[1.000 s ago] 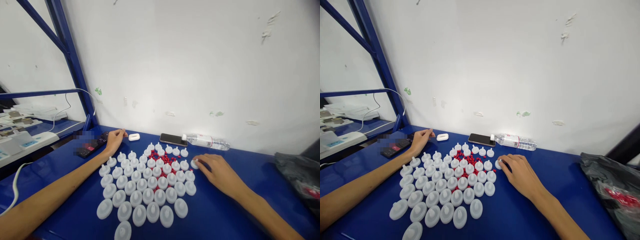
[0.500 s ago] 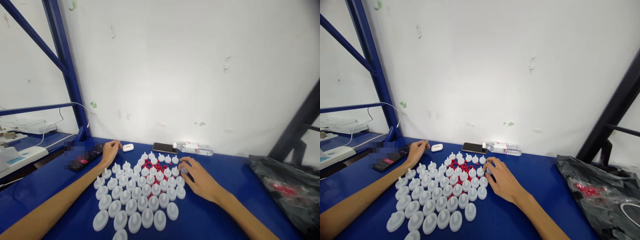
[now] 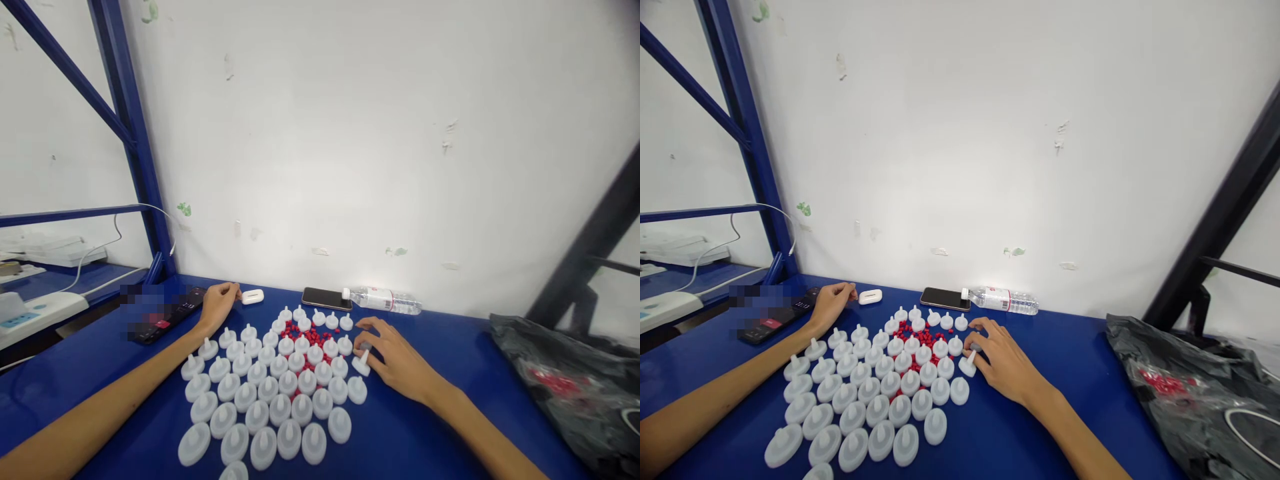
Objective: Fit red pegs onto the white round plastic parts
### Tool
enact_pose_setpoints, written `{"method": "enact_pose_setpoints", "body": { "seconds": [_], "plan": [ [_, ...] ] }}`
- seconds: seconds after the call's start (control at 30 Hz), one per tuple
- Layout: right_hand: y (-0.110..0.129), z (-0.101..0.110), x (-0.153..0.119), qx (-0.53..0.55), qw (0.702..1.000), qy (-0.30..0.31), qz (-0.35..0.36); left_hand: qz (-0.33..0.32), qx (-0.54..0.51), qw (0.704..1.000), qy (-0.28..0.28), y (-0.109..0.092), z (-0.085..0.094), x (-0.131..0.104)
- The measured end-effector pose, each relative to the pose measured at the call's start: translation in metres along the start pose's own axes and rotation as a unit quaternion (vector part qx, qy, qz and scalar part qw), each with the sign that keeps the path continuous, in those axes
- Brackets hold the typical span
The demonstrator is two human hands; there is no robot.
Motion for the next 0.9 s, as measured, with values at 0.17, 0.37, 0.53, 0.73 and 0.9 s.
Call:
{"method": "enact_pose_setpoints", "body": {
  "seconds": [0.17, 0.37, 0.53, 0.73, 0.9],
  "plan": [
    [-0.006, -0.001, -0.001, 0.005, 1.000, -0.004, 0.011, -0.002, 0.004, 1.000, 0.004, 0.000, -0.001, 0.000],
    [-0.004, 0.005, 0.002, 0.022, 0.999, -0.034, 0.014, 0.000, 0.001, 1.000, 0.012, 0.001, -0.002, 0.000],
    [-0.009, 0.022, 0.002, 0.042, 0.993, -0.107, -0.015, 0.002, 0.000, 1.000, 0.015, 0.002, -0.004, 0.000],
    [-0.021, 0.027, 0.002, 0.066, 0.986, -0.147, -0.037, 0.003, -0.004, 1.000, 0.019, 0.003, -0.006, 0.001],
    [-0.026, 0.027, 0.002, 0.091, 0.979, -0.164, -0.076, 0.003, -0.003, 1.000, 0.018, 0.003, -0.006, 0.001]
  ]
}}
Point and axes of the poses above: each hand's wrist, its own x-axis towards the middle knuckle, its own z-axis out of the back of the hand, y = z × x, the point moved 8 cm from there along x, towards the middle knuckle, and after that the axes turned 15 degrees about x, right-handed, at the moved point
